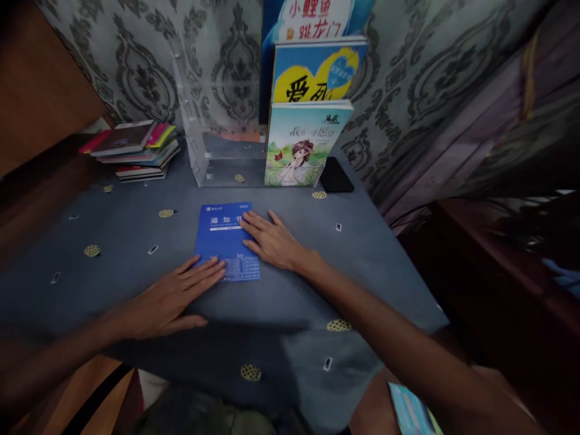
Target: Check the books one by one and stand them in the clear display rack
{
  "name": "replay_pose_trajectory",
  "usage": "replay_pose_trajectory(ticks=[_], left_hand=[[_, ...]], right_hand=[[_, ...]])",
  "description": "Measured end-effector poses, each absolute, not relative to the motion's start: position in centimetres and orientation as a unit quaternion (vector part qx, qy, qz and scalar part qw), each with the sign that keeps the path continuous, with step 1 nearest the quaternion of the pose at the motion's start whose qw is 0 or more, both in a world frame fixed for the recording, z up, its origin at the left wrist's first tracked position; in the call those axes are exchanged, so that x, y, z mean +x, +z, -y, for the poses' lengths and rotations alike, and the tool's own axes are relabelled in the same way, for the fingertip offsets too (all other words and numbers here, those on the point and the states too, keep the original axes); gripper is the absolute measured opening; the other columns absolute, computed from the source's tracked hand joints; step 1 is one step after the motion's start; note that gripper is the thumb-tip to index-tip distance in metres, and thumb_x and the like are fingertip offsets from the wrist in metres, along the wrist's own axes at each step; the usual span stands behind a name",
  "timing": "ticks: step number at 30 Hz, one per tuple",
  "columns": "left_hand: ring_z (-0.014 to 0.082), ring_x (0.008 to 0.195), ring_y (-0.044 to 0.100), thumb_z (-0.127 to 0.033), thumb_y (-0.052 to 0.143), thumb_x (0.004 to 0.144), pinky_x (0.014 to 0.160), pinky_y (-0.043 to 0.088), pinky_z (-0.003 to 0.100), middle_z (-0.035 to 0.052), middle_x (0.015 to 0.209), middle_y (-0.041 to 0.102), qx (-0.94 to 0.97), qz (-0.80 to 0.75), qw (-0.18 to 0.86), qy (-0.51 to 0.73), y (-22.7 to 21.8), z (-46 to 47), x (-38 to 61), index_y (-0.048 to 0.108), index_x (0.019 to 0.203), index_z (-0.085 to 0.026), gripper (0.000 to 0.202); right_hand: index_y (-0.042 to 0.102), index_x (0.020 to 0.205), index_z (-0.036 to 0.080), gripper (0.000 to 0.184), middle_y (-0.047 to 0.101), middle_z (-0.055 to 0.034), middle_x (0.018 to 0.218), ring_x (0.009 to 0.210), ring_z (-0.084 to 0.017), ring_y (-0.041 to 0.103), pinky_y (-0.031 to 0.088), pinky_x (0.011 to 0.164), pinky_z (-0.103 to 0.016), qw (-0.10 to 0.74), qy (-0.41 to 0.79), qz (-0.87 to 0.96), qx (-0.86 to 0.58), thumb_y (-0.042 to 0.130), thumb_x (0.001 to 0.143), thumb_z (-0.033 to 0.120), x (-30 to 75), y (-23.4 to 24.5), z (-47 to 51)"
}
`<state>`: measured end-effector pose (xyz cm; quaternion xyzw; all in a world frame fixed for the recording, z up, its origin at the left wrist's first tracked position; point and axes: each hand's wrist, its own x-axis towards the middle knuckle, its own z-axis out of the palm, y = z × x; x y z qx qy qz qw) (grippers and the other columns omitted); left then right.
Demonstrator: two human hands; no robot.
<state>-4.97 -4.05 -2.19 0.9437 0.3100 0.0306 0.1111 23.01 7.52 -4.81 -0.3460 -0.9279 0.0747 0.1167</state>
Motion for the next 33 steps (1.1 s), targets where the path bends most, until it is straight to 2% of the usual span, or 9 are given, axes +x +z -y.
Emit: replay_pose_trajectory(ticks=[4, 7, 11, 16, 19, 23, 26, 30, 33], left_hand=[[0.0295, 0.153, 0.014, -0.057, 0.029, 0.103, 0.123, 0.020, 0.052, 0.0170, 0.164, 0.022, 0.864, -0.494, 0.061, 0.081, -4.0, 3.5, -5.0, 0.015, 0.159, -0.014, 0.072], [0.0336, 0.153, 0.014, -0.061, 0.034, 0.100, 0.122, 0.018, 0.056, 0.0209, 0.162, 0.025, 0.818, -0.556, 0.082, 0.120, -4.8, 2.3, -4.4, 0.028, 0.155, -0.009, 0.076], [0.0323, 0.150, 0.026, -0.054, 0.048, 0.095, 0.122, 0.021, 0.052, 0.0184, 0.160, 0.033, 0.737, -0.580, 0.243, 0.247, -3.9, -0.6, -2.8, 0.036, 0.151, -0.013, 0.070], [0.0285, 0.137, 0.047, -0.032, 0.056, 0.095, 0.103, 0.051, 0.046, 0.0137, 0.146, 0.051, 0.423, -0.608, 0.489, 0.460, 0.2, -5.2, -2.6, 0.059, 0.119, -0.020, 0.027], [0.0262, 0.115, 0.063, -0.021, 0.064, 0.090, 0.079, 0.061, 0.041, 0.0130, 0.126, 0.063, 0.325, -0.600, 0.565, 0.464, 1.6, -6.6, -3.9, 0.059, 0.091, -0.018, 0.006], [0.0157, 0.065, 0.066, -0.017, 0.077, 0.078, 0.051, 0.054, 0.023, 0.0054, 0.082, 0.068, 0.324, -0.561, 0.670, 0.361, 1.0, -5.9, -4.5, 0.061, 0.087, -0.015, 0.019], [0.0110, 0.051, 0.059, -0.026, 0.089, 0.066, 0.042, 0.047, 0.018, 0.0010, 0.071, 0.066, 0.389, -0.494, 0.716, 0.302, 0.0, -4.6, -3.7, 0.065, 0.094, -0.014, 0.039], [0.0094, 0.052, 0.059, -0.042, 0.088, 0.067, 0.044, 0.048, 0.017, 0.0005, 0.072, 0.067, 0.456, -0.429, 0.718, 0.304, 0.4, -3.8, -2.1, 0.068, 0.100, -0.016, 0.047], [0.0099, 0.055, 0.059, -0.047, 0.085, 0.070, 0.048, 0.050, 0.018, 0.0007, 0.073, 0.066, 0.503, -0.409, 0.696, 0.309, 2.2, -4.4, -1.3, 0.069, 0.101, -0.017, 0.046]], right_hand=[[0.041, 0.151, 0.025, 0.055, 0.041, -0.0114, 0.157, 0.148, -0.029, 0.033, 0.021, 0.119, -0.063, 0.126, 0.098, 0.933, -0.323, 0.044, 0.101, 0.048, 23.3, -4.3, -3.3], [0.043, 0.150, 0.026, 0.054, 0.042, -0.0107, 0.157, 0.148, -0.028, 0.033, 0.019, 0.121, -0.062, 0.125, 0.120, 0.934, -0.311, 0.049, 0.100, 0.045, 23.1, -3.9, -0.7], [0.048, 0.147, 0.030, 0.048, 0.043, -0.0072, 0.156, 0.148, -0.025, 0.034, 0.020, 0.122, -0.058, 0.123, 0.156, 0.928, -0.316, 0.052, 0.100, 0.040, 22.7, -3.2, 0.7], [0.050, 0.145, 0.025, 0.047, 0.042, -0.0102, 0.156, 0.149, -0.024, 0.032, 0.017, 0.123, -0.056, 0.110, 0.182, 0.922, -0.325, 0.051, 0.101, 0.041, 22.8, -2.3, 0.9], [0.051, 0.145, 0.025, 0.048, 0.043, -0.0101, 0.156, 0.149, -0.023, 0.031, 0.016, 0.123, -0.055, 0.119, 0.195, 0.916, -0.328, 0.050, 0.100, 0.042, 22.9, -2.1, 1.0], [0.054, 0.142, 0.026, 0.046, 0.046, -0.0096, 0.154, 0.147, -0.022, 0.035, 0.015, 0.124, -0.053, 0.140, 0.216, 0.909, -0.327, 0.051, 0.100, 0.043, 23.2, -2.2, 1.3], [0.060, 0.136, 0.024, 0.042, 0.051, -0.0099, 0.150, 0.143, -0.024, 0.042, 0.022, 0.123, -0.052, 0.200, 0.242, 0.886, -0.341, 0.054, 0.099, 0.041, 23.7, -2.8, 1.2], [0.053, 0.142, 0.026, 0.049, 0.060, -0.0113, 0.137, 0.111, -0.024, 0.065, 0.053, 0.099, -0.046, 0.379, 0.256, 0.780, -0.427, 0.056, 0.094, 0.031, 24.6, -3.9, -0.6], [0.046, 0.146, 0.025, 0.061, 0.068, -0.0084, 0.113, 0.069, -0.017, 0.065, 0.060, 0.065, -0.037, 0.460, 0.327, 0.669, -0.483, 0.059, 0.087, 0.032, 25.1, -3.5, -2.9]])
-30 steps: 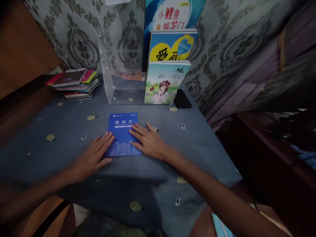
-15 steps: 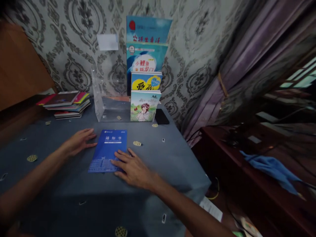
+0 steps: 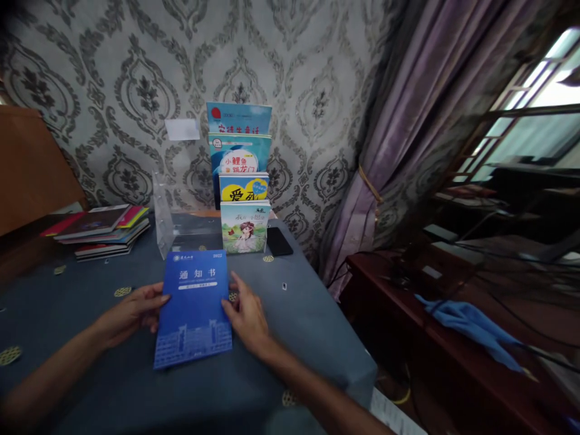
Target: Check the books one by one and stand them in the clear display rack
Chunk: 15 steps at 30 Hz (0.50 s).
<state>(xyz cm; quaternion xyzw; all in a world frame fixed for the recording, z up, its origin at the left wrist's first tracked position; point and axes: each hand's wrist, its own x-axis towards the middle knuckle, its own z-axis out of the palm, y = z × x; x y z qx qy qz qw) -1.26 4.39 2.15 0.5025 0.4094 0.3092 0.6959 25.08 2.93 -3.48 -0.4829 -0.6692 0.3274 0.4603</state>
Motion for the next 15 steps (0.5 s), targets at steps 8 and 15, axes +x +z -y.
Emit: replay_pose_trajectory(ticks=[8, 15], left_hand=[[0.0170, 0.079, 0.061, -0.047, 0.073, 0.080, 0.070, 0.055, 0.026, 0.0050, 0.091, 0.069, 0.630, -0.383, 0.551, 0.390, 4.4, -6.5, 0.4, 0.072, 0.101, -0.019, 0.035], [0.0205, 0.081, 0.060, -0.049, 0.062, 0.086, 0.075, 0.053, 0.031, 0.0073, 0.094, 0.069, 0.702, -0.399, 0.477, 0.346, 1.5, -7.4, 1.3, 0.071, 0.103, -0.017, 0.038]], right_hand=[[0.065, 0.108, 0.021, 0.027, 0.068, -0.0037, 0.087, 0.076, -0.018, 0.065, 0.055, 0.070, -0.031, 0.547, 0.318, 0.649, -0.423, 0.051, 0.094, 0.041, 26.0, 0.0, -5.2], [0.058, 0.088, 0.023, 0.025, 0.066, -0.0026, 0.079, 0.076, -0.020, 0.066, 0.051, 0.068, -0.030, 0.473, 0.260, 0.692, -0.480, 0.044, 0.098, 0.041, 27.0, -2.0, -3.7]])
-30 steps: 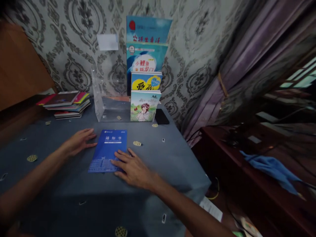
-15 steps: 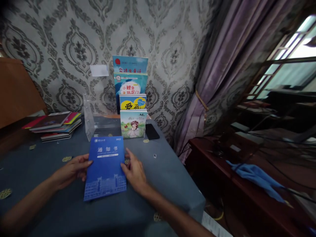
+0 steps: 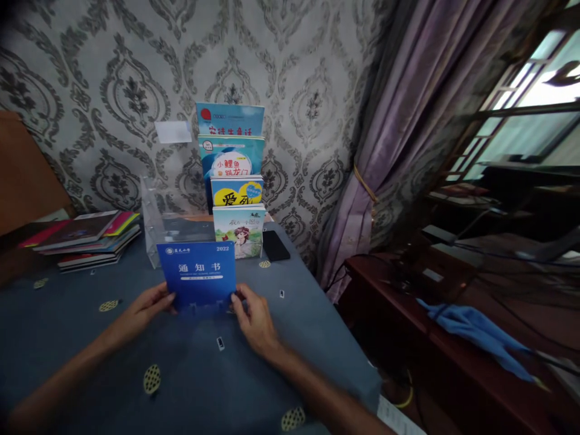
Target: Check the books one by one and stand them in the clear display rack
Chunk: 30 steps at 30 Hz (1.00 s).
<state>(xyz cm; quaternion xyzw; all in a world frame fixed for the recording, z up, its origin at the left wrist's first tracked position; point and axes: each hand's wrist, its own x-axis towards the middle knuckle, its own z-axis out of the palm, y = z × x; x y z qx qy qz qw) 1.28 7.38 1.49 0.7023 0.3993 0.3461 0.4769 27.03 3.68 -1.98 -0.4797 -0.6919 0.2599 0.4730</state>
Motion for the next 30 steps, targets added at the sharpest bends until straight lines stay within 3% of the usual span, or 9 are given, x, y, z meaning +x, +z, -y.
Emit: replay_pose_trajectory(ticks=[7, 11, 15, 23, 27, 30], left_hand=[[0.0214, 0.081, 0.062, -0.039, 0.046, 0.091, 0.077, 0.054, 0.032, 0.0063, 0.090, 0.067, 0.772, -0.394, 0.353, 0.352, 3.7, -11.2, 4.5, 0.065, 0.101, -0.017, 0.030], [0.0222, 0.083, 0.062, -0.033, 0.039, 0.095, 0.083, 0.052, 0.036, 0.0061, 0.089, 0.066, 0.818, -0.416, 0.168, 0.361, 6.1, -14.6, 7.5, 0.060, 0.096, -0.019, 0.026], [0.0264, 0.102, 0.060, -0.025, 0.037, 0.097, 0.093, 0.048, 0.039, 0.0127, 0.105, 0.064, 0.822, -0.436, -0.006, 0.367, 7.1, -17.3, 9.6, 0.058, 0.096, -0.016, 0.023], [0.0244, 0.102, 0.063, -0.018, 0.039, 0.098, 0.092, 0.049, 0.035, 0.0113, 0.108, 0.068, 0.815, -0.482, -0.024, 0.322, 4.3, -19.2, 10.7, 0.059, 0.103, -0.016, 0.020], [0.0262, 0.097, 0.068, -0.022, 0.040, 0.101, 0.087, 0.049, 0.035, 0.0118, 0.105, 0.072, 0.802, -0.543, -0.015, 0.250, 3.5, -18.9, 11.2, 0.059, 0.110, -0.017, 0.022], [0.0286, 0.092, 0.070, -0.028, 0.040, 0.102, 0.081, 0.050, 0.035, 0.0134, 0.099, 0.073, 0.779, -0.589, -0.020, 0.212, 3.6, -18.4, 11.7, 0.056, 0.113, -0.016, 0.023]], right_hand=[[0.055, 0.088, 0.023, 0.020, 0.068, -0.0034, 0.078, 0.075, -0.022, 0.067, 0.052, 0.069, -0.034, 0.500, 0.186, 0.692, -0.486, 0.044, 0.094, 0.039, 29.5, -0.5, -8.5], [0.055, 0.089, 0.023, 0.023, 0.066, -0.0045, 0.079, 0.078, -0.023, 0.064, 0.051, 0.075, -0.036, 0.539, 0.107, 0.680, -0.485, 0.043, 0.093, 0.042, 31.6, 2.0, -13.4], [0.054, 0.093, 0.022, 0.023, 0.065, -0.0057, 0.083, 0.079, -0.023, 0.064, 0.051, 0.077, -0.037, 0.561, 0.073, 0.675, -0.474, 0.041, 0.093, 0.041, 32.9, 3.0, -16.9], [0.056, 0.094, 0.021, 0.023, 0.065, -0.0086, 0.089, 0.086, -0.024, 0.062, 0.050, 0.081, -0.038, 0.517, 0.059, 0.682, -0.513, 0.039, 0.092, 0.035, 33.8, -0.2, -18.8], [0.058, 0.090, 0.021, 0.018, 0.063, -0.0103, 0.093, 0.087, -0.026, 0.059, 0.049, 0.082, -0.040, 0.503, 0.018, 0.670, -0.546, 0.043, 0.088, 0.031, 34.2, -1.6, -19.2], [0.059, 0.099, 0.021, 0.021, 0.064, -0.0095, 0.094, 0.086, -0.025, 0.060, 0.050, 0.082, -0.040, 0.510, 0.019, 0.663, -0.547, 0.043, 0.089, 0.032, 34.3, -2.2, -19.2]])
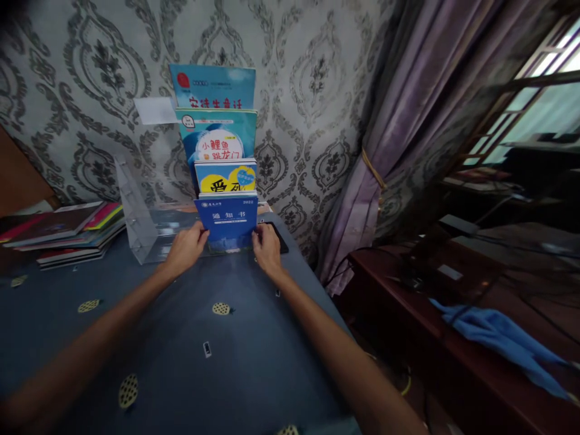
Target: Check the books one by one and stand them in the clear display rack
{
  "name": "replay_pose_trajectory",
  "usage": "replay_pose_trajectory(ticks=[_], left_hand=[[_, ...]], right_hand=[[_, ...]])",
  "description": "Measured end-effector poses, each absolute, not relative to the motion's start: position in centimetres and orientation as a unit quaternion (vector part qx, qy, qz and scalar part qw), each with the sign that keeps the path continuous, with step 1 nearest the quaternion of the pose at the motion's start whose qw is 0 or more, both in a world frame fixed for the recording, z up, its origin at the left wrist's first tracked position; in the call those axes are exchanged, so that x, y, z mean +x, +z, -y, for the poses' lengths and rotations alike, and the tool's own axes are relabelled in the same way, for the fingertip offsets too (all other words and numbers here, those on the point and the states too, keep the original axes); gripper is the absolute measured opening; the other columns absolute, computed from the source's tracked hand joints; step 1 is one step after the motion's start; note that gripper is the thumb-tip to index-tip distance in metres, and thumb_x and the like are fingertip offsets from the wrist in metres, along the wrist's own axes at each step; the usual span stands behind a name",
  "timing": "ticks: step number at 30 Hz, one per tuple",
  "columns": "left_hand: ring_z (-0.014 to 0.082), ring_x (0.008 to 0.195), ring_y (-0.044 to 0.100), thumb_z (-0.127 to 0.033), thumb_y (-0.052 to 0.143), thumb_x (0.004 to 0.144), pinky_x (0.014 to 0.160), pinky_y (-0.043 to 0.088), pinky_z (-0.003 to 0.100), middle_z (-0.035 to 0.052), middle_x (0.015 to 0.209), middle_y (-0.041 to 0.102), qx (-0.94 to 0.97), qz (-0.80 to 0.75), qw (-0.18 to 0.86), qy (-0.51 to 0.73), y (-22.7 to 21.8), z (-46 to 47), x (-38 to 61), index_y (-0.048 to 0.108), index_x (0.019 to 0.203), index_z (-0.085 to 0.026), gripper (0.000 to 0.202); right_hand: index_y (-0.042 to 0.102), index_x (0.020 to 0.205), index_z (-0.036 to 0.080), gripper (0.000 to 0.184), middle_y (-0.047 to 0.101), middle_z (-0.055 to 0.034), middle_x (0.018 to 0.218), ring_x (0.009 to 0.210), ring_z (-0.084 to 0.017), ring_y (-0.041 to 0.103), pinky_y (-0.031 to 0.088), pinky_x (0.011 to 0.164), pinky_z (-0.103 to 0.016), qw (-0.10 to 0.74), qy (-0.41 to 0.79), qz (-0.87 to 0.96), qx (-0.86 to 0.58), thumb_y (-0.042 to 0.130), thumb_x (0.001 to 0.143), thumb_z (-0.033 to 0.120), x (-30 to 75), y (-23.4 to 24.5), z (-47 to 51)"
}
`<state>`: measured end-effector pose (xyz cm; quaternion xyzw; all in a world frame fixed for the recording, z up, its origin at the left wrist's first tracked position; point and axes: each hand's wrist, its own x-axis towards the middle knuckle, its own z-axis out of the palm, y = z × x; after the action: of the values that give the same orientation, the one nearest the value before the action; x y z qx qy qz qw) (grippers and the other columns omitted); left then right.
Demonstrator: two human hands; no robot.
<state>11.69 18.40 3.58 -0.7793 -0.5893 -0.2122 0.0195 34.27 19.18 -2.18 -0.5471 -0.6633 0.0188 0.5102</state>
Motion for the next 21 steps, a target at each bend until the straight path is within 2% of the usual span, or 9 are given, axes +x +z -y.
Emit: replay_pose_trajectory(ticks=[4, 7, 12, 21], left_hand=[[0.0292, 0.088, 0.072, -0.031, 0.037, 0.103, 0.075, 0.050, 0.034, 0.0144, 0.094, 0.074, -0.761, 0.614, 0.015, -0.210, 4.2, -17.8, 12.2, 0.050, 0.116, -0.016, 0.023], [0.0292, 0.086, 0.073, -0.030, 0.035, 0.104, 0.073, 0.051, 0.034, 0.0149, 0.091, 0.074, -0.755, 0.622, 0.017, -0.208, 4.7, -17.6, 12.3, 0.047, 0.119, -0.015, 0.025], [0.0307, 0.090, 0.073, -0.029, 0.032, 0.105, 0.077, 0.051, 0.036, 0.0191, 0.095, 0.073, -0.759, 0.623, 0.005, -0.189, 5.3, -17.5, 12.6, 0.047, 0.120, -0.012, 0.027], [0.0317, 0.094, 0.072, -0.024, 0.027, 0.105, 0.080, 0.052, 0.039, 0.0219, 0.103, 0.072, -0.758, 0.630, -0.005, -0.169, 5.6, -18.0, 13.2, 0.047, 0.122, -0.010, 0.030]], right_hand=[[0.056, 0.117, 0.019, 0.033, 0.065, -0.0087, 0.094, 0.079, -0.023, 0.060, 0.051, 0.079, -0.039, 0.546, 0.017, 0.634, -0.547, 0.045, 0.091, 0.035, 34.1, -2.2, -19.0], [0.058, 0.123, 0.019, 0.039, 0.063, -0.0103, 0.097, 0.084, -0.025, 0.060, 0.050, 0.083, -0.042, 0.547, 0.001, 0.631, -0.551, 0.043, 0.092, 0.036, 33.8, -1.6, -19.0], [0.064, 0.119, 0.016, 0.041, 0.059, -0.0114, 0.093, 0.088, -0.029, 0.059, 0.050, 0.082, -0.043, 0.511, -0.012, 0.633, -0.582, 0.038, 0.092, 0.033, 33.3, -0.6, -19.2], [0.068, 0.109, 0.016, 0.036, 0.056, -0.0094, 0.086, 0.082, -0.027, 0.056, 0.048, 0.077, -0.039, 0.515, -0.019, 0.630, -0.582, 0.038, 0.092, 0.028, 32.9, -0.7, -19.5]])
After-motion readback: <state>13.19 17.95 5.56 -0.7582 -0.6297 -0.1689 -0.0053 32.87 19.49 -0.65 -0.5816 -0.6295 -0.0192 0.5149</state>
